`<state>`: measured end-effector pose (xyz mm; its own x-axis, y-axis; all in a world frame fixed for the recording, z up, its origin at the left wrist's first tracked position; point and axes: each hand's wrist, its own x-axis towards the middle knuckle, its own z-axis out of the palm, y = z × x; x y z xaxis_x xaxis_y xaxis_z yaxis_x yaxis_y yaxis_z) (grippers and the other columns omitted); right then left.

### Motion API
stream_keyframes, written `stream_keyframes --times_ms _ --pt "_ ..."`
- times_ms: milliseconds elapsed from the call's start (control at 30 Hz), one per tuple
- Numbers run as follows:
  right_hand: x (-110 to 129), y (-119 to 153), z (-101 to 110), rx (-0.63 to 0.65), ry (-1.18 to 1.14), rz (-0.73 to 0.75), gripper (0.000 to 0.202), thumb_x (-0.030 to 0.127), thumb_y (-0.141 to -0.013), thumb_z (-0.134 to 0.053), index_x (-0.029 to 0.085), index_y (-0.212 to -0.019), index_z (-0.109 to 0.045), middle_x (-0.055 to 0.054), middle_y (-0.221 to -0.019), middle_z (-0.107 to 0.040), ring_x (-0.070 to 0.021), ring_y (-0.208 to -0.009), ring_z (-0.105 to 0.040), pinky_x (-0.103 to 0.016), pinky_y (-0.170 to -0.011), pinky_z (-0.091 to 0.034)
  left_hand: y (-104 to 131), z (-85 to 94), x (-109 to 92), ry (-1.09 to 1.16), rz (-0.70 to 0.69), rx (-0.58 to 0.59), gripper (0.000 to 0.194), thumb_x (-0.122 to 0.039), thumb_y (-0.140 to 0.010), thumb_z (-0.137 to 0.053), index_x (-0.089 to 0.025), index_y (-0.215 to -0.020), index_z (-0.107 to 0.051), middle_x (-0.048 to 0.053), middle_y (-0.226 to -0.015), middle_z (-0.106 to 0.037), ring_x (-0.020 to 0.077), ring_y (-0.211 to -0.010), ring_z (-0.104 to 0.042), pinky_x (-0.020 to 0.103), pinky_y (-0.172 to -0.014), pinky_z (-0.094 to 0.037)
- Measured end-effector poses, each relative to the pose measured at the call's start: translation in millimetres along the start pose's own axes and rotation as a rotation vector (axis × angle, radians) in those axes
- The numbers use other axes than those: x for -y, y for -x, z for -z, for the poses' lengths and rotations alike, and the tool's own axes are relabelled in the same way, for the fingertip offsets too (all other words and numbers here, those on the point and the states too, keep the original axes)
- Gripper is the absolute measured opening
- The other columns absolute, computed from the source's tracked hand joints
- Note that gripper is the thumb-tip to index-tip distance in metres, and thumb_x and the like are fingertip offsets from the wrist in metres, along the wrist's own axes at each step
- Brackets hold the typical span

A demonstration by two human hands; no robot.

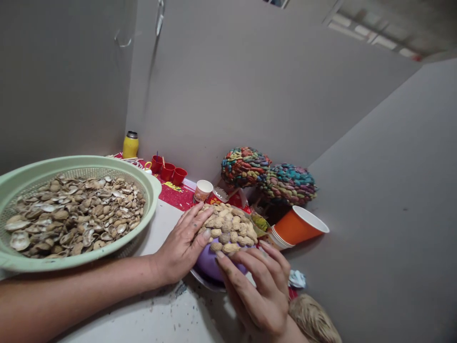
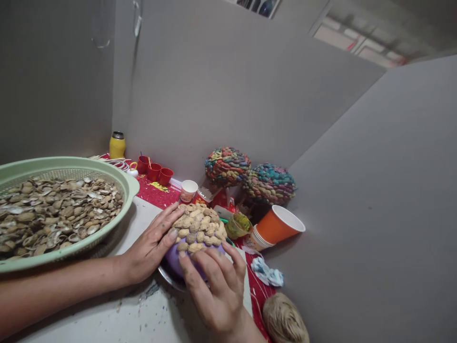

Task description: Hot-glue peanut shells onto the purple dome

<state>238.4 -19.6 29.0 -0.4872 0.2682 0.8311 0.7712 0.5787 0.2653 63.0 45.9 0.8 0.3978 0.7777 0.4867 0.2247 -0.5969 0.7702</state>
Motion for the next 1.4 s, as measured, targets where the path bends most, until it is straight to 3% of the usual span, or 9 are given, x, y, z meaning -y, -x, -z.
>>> stream_keyframes --times_ms 367,733,933,1400 --pt "-4 -12 1 0.091 -0.031 0.044 0.020 0.009 -0.098 -0.050 0.012 -0.096 -0.070 -0.009 -0.088 -0.067 -0.0223 -0.088 -0.059 -0.047 -0.096 -0.036 0 -1.6 2 0.002 -0.025 -0.003 0.051 -0.043 -0.101 -0.031 -0.025 -0.149 -0.033 0.006 -0.159 -0.028 0.0200 -0.147 -0.020 0.048 -0.121 -0.019" --pt "-8 -19 8 0.198 0.028 0.088 0.025 0.011 -0.100 -0.043 0.015 -0.102 -0.068 -0.009 -0.091 -0.069 -0.0229 -0.090 -0.058 -0.046 -0.094 -0.037 0 -1.0 2 -0.005 -0.032 -0.001 0.051 -0.042 -0.101 -0.032 -0.026 -0.149 -0.032 0.006 -0.158 -0.030 0.0188 -0.146 -0.021 0.046 -0.121 -0.020" --pt "-12 -20 6 0.179 0.004 0.114 0.020 0.009 -0.096 -0.051 0.015 -0.099 -0.069 -0.009 -0.086 -0.068 -0.0238 -0.087 -0.060 -0.046 -0.092 -0.038 1 -0.9 0 -0.026 -0.024 0.014 0.051 -0.043 -0.100 -0.033 -0.026 -0.149 -0.032 0.007 -0.158 -0.029 0.0195 -0.146 -0.022 0.048 -0.120 -0.021" --pt "-4 -19 4 0.172 0.022 0.031 0.020 0.011 -0.099 -0.048 0.013 -0.099 -0.067 -0.009 -0.086 -0.067 -0.0237 -0.083 -0.058 -0.044 -0.085 -0.037 2 -3.1 1 -0.017 -0.046 -0.012 0.051 -0.043 -0.101 -0.033 -0.023 -0.148 -0.034 0.008 -0.156 -0.032 0.0196 -0.146 -0.022 0.046 -0.121 -0.020"
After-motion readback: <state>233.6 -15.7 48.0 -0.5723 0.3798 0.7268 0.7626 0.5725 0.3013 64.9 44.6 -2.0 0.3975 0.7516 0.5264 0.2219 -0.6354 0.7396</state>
